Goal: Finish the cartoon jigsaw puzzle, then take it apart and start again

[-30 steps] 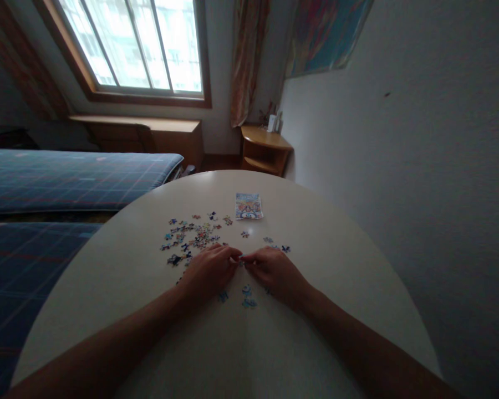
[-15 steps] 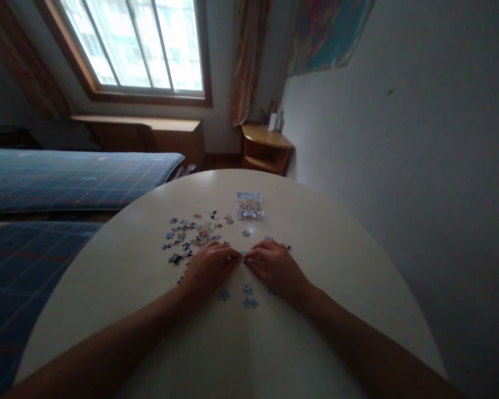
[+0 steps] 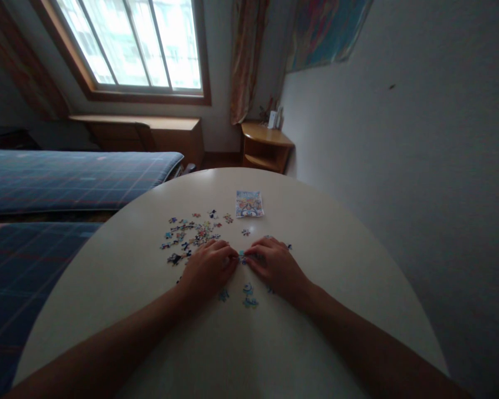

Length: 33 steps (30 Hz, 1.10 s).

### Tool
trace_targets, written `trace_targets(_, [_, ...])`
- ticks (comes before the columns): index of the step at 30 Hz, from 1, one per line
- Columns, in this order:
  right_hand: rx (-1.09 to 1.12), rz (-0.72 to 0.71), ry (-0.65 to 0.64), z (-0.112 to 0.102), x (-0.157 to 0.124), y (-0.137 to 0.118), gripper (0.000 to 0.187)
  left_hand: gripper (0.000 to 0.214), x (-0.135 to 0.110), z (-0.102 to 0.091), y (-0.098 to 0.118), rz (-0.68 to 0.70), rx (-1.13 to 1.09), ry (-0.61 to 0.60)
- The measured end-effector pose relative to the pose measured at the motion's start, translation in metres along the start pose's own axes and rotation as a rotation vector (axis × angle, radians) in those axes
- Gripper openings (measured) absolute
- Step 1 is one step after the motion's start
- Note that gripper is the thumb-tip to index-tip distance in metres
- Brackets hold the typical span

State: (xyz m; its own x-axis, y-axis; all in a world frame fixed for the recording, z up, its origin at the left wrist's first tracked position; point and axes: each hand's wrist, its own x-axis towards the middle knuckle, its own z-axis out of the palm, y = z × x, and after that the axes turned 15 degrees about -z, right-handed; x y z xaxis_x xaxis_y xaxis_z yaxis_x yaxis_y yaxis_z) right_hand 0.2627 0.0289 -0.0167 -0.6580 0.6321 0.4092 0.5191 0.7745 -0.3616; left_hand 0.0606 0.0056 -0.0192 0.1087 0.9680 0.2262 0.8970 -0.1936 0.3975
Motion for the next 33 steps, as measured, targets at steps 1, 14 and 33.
trace_targets(1, [0.000,-0.001,-0.001,0.0000,-0.0002,0.0001,0.011,0.011,-0.0005,-0.0001,0.0001,0.003,-0.004,-0.002])
trace_targets(14, [-0.028,-0.023,-0.035,-0.0049,-0.0025,-0.0016,0.016,0.013,0.0029,0.0028,-0.0009,-0.012,-0.037,-0.080])
trace_targets(33, [-0.011,-0.034,-0.040,-0.0048,-0.0032,-0.0015,0.024,0.007,0.0067,0.0065,-0.0048,0.071,-0.024,-0.080])
